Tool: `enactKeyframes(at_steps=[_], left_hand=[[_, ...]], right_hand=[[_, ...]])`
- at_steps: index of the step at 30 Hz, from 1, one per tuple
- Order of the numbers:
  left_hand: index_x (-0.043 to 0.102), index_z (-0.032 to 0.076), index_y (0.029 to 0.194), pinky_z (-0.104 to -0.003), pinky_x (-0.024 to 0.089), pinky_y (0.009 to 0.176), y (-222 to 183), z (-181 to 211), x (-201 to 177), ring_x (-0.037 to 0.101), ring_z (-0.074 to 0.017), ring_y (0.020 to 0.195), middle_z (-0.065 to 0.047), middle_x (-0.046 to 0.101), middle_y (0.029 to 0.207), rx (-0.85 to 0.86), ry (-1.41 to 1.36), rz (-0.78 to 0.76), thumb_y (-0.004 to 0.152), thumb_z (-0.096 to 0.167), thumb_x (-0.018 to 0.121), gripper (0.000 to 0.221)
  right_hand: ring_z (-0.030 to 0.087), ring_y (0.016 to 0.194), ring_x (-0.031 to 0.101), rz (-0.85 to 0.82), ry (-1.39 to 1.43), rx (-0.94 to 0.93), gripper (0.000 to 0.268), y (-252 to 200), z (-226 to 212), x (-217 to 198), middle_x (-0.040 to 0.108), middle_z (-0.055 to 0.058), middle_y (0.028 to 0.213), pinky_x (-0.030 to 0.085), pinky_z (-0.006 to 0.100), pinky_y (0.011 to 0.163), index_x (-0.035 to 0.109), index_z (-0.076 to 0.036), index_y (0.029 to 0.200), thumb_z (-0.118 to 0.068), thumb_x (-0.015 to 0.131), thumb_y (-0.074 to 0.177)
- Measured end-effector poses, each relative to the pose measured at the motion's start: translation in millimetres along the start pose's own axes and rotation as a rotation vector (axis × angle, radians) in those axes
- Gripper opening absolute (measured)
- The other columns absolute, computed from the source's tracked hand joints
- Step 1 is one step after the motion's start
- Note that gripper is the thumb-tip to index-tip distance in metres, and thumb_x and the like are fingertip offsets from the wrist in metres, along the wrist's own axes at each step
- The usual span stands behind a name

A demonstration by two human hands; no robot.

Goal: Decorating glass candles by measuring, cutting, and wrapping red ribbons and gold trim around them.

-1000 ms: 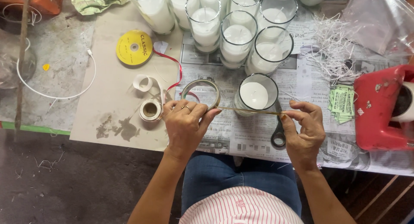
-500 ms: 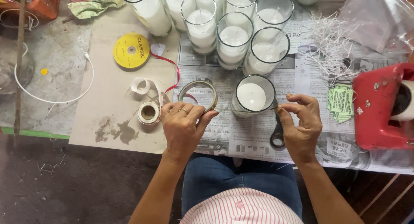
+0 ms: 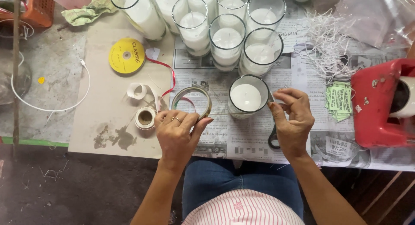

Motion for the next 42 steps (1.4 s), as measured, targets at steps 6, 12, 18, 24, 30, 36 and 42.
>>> enactKeyframes(at_steps=[6,12,18,24,30,36,42], left_hand=[[0.067,0.018,0.079,-0.034,0.049,0.075,-3.9,-0.1,2.3,0.061,-0.0202,0.068,0.003,0.055,0.061,0.008,0.002,0.001,0.091,0.036,0.079,0.025],[0.068,0.018,0.079,-0.035,0.049,0.076,-6.9,-0.5,1.8,0.061,-0.021,0.068,0.003,0.055,0.06,-0.013,-0.01,-0.019,0.09,0.036,0.08,0.024],[0.069,0.016,0.08,-0.037,0.049,0.074,-4.3,-0.4,3.1,0.062,-0.0232,0.069,0.001,0.057,0.061,-0.034,-0.047,-0.002,0.09,0.034,0.08,0.023],[0.068,0.018,0.083,-0.038,0.045,0.087,-9.4,-15.9,19.4,0.062,-0.0202,0.079,0.004,0.057,0.067,-0.023,-0.041,0.045,0.09,0.038,0.079,0.023],[0.069,0.018,0.083,-0.041,0.045,0.09,2.2,-25.6,34.2,0.063,-0.0204,0.083,0.003,0.059,0.069,0.007,-0.026,0.119,0.09,0.039,0.078,0.024],[0.069,0.018,0.083,-0.041,0.045,0.094,5.6,-26.1,53.0,0.065,-0.019,0.087,0.003,0.06,0.069,0.02,-0.097,0.104,0.091,0.041,0.075,0.025],[0.067,0.018,0.083,-0.043,0.043,0.101,6.1,-19.2,65.9,0.065,-0.0182,0.092,0.004,0.061,0.072,0.016,-0.197,0.089,0.09,0.04,0.075,0.025]], right_hand=[[0.021,0.101,0.07,0.043,0.069,0.035,0.009,-0.5,10.2,1.8,0.059,0.013,0.108,0.059,0.025,0.078,0.064,0.003,0.1,0.0,0.073,0.1],[0.025,0.099,0.067,-0.039,0.001,-0.076,0.02,-23.0,-3.7,3.7,0.064,0.024,0.116,0.059,0.032,0.077,0.064,0.008,0.12,0.0,0.056,0.104],[0.044,0.138,0.048,-0.195,-0.038,-0.15,0.084,-22.6,14.1,9.6,0.05,0.034,0.144,0.05,0.046,0.103,0.042,0.013,0.148,-0.03,0.079,0.087],[0.044,0.142,0.045,-0.275,-0.066,-0.157,0.122,7.1,24.1,26.2,0.049,0.031,0.149,0.036,0.05,0.121,0.03,0.01,0.156,-0.035,0.097,0.063],[0.045,0.131,0.056,-0.259,-0.098,-0.162,0.112,6.0,30.9,28.1,0.056,0.029,0.138,0.042,0.052,0.116,0.042,0.008,0.148,-0.033,0.097,0.061],[0.039,0.123,0.063,-0.358,-0.051,-0.128,0.11,13.6,21.4,20.5,0.063,0.024,0.129,0.047,0.05,0.109,0.047,0.004,0.146,-0.03,0.099,0.055],[0.035,0.12,0.065,-0.553,0.002,-0.04,0.113,26.1,17.2,9.4,0.066,0.021,0.128,0.047,0.05,0.105,0.051,0.0,0.146,-0.024,0.101,0.047]])
Point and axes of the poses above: each hand's wrist, its own y-axis towards the middle knuckle, its own x-axis out of the palm, z = x × y, the point moved 1 cm from there along y, towards the middle knuckle
